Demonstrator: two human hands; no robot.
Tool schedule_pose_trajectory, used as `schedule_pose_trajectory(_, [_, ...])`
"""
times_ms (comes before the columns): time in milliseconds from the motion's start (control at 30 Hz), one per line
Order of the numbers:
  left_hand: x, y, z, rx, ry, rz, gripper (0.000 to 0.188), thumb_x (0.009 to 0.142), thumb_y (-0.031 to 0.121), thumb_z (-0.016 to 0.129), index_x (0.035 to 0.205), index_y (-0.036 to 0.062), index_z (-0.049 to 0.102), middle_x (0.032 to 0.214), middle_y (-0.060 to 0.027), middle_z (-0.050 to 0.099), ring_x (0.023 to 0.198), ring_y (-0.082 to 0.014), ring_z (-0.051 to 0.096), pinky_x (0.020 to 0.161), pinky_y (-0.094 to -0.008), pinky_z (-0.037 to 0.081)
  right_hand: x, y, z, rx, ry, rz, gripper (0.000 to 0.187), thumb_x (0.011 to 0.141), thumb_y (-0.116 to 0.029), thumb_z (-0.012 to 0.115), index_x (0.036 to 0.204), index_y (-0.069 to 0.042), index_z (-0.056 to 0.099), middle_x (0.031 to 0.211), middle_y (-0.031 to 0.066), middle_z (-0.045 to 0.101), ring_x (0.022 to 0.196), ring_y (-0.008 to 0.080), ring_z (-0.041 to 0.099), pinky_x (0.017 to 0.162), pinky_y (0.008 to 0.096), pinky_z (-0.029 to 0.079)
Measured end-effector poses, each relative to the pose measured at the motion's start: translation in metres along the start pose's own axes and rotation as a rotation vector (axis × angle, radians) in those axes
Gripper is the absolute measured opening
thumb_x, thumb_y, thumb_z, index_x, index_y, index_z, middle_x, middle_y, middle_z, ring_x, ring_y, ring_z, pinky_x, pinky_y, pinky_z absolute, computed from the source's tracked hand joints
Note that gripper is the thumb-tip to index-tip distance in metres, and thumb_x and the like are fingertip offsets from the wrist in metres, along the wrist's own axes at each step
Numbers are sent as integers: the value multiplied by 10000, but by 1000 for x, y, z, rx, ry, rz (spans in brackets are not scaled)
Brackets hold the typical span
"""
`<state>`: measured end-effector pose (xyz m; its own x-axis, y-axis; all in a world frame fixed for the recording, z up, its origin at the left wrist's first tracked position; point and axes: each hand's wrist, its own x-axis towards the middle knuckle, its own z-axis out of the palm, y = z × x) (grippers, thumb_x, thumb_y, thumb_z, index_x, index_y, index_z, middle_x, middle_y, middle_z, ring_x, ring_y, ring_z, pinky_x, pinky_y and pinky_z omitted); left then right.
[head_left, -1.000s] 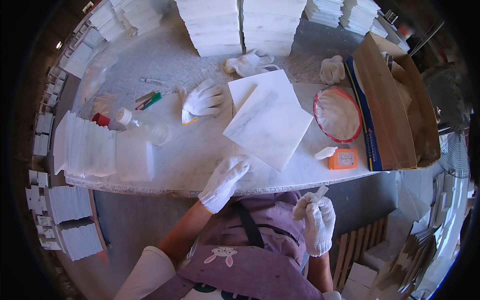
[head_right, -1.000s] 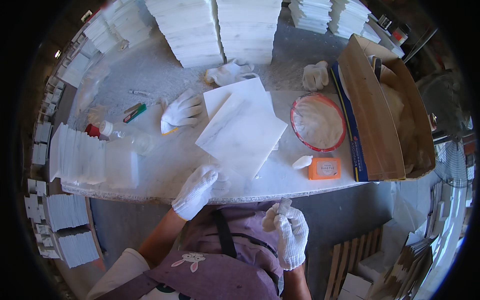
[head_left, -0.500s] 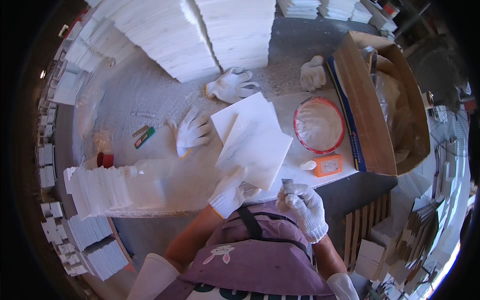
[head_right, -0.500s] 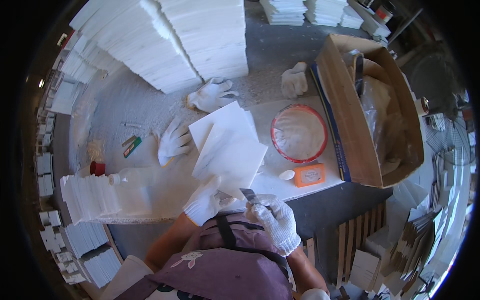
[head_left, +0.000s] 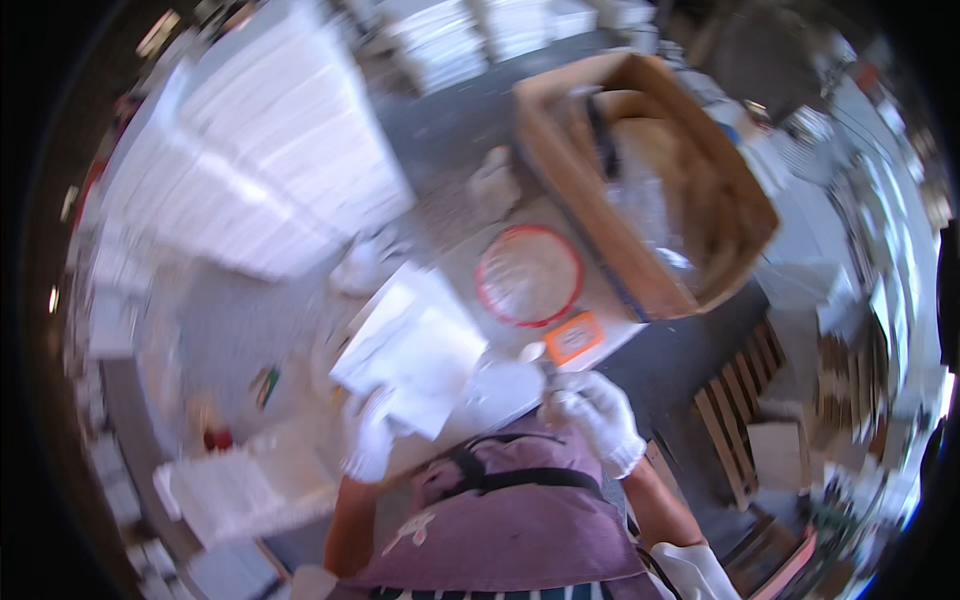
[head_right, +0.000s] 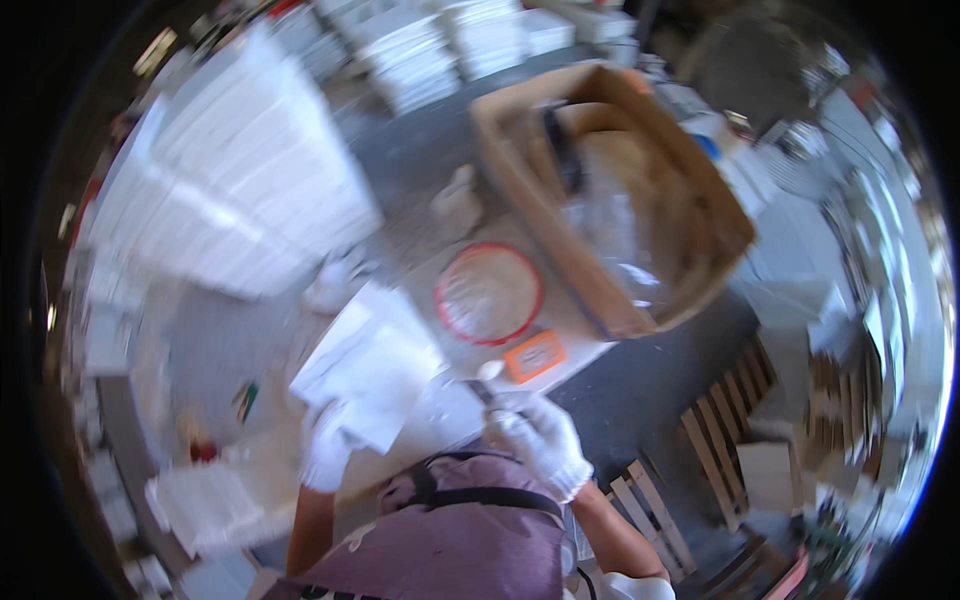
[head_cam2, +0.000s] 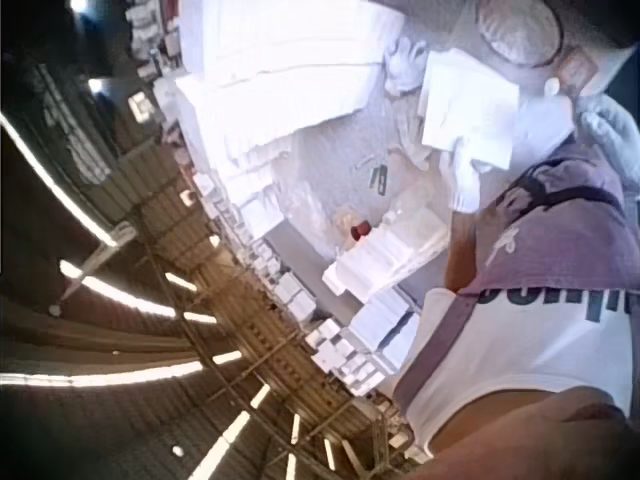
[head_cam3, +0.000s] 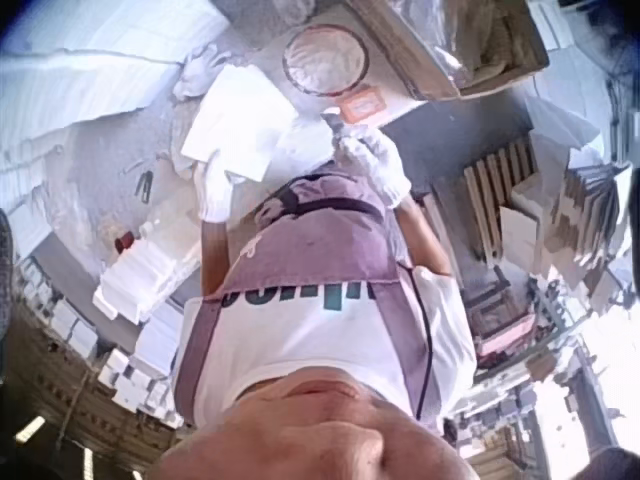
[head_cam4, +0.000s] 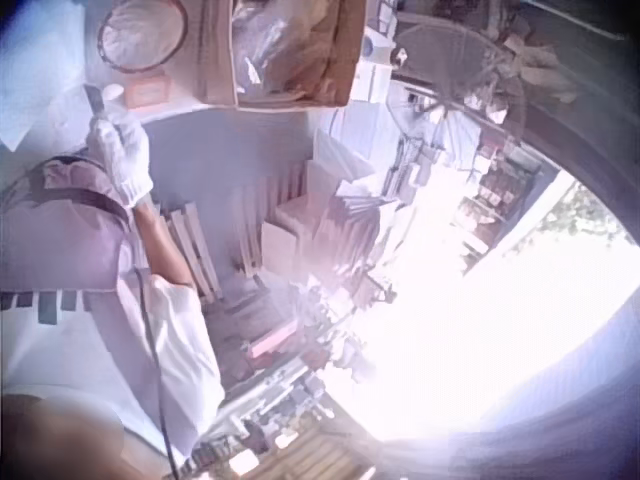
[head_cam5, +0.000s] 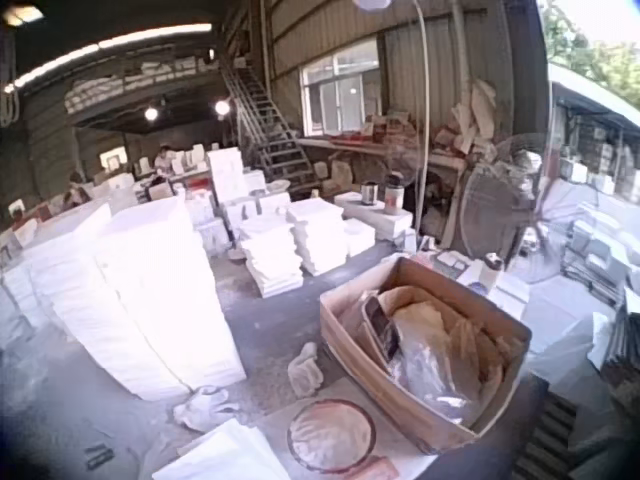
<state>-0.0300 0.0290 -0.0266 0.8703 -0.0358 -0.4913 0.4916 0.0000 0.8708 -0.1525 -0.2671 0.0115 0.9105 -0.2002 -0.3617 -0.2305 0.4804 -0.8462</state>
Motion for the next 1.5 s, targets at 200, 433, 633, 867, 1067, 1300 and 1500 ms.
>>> schedule_pose_trajectory(200, [56,47,26,-1,-288,87,367,906,222,540,1192,-5,576,1028,-123,654,829,-178,645,641,-284,522,12,1,-4,-54,-50,-91,162,983,-148,572,1075,-18,602,764,-2,564,698,87,544,659,259,480])
schedule_pose_trajectory(433, [47,95,115,551,-240,378,406,885,180,558,1233,-25,594,1032,-129,679,931,-207,663,724,-331,556,-4,-3,-29,-121,109,-173,194,992,-181,558,1099,-30,615,754,13,565,669,103,525,640,277,471])
schedule_pose_trajectory(633, [85,107,158,612,-488,346,385,886,174,558,1213,-24,609,1030,-127,685,937,-207,662,747,-334,552,-13,15,-31,108,132,-200,192,987,-190,557,1084,-33,610,729,-1,523,639,89,482,585,263,423])
schedule_pose_trajectory(867, [106,98,185,661,-696,256,362,889,168,558,1189,-22,627,1027,-124,692,944,-205,662,773,-338,548,-10,17,-6,73,12,-134,166,976,-211,545,992,-48,570,705,-10,489,621,98,454,566,264,402])
schedule_pose_trajectory(1067, [123,80,123,707,-726,169,344,890,162,557,1169,-20,642,1024,-121,698,950,-205,661,797,-341,544,-14,14,6,-58,-64,-66,230,997,-256,568,1078,-42,588,785,-24,526,691,78,477,639,253,431])
schedule_pose_trajectory(1300, [150,45,-81,751,-864,63,324,893,156,557,1146,-18,660,1022,-118,705,957,-204,660,823,-345,540,-27,34,18,-227,63,-65,224,953,-223,634,1101,-55,653,872,37,665,790,109,608,731,296,519])
schedule_pose_trajectory(1500, [113,64,-53,868,-527,-43,421,854,349,688,1113,18,665,1015,-96,693,954,-176,622,866,-351,494,-23,59,41,5,80,228,212,967,-125,593,1128,13,608,870,40,649,706,90,579,646,244,493])
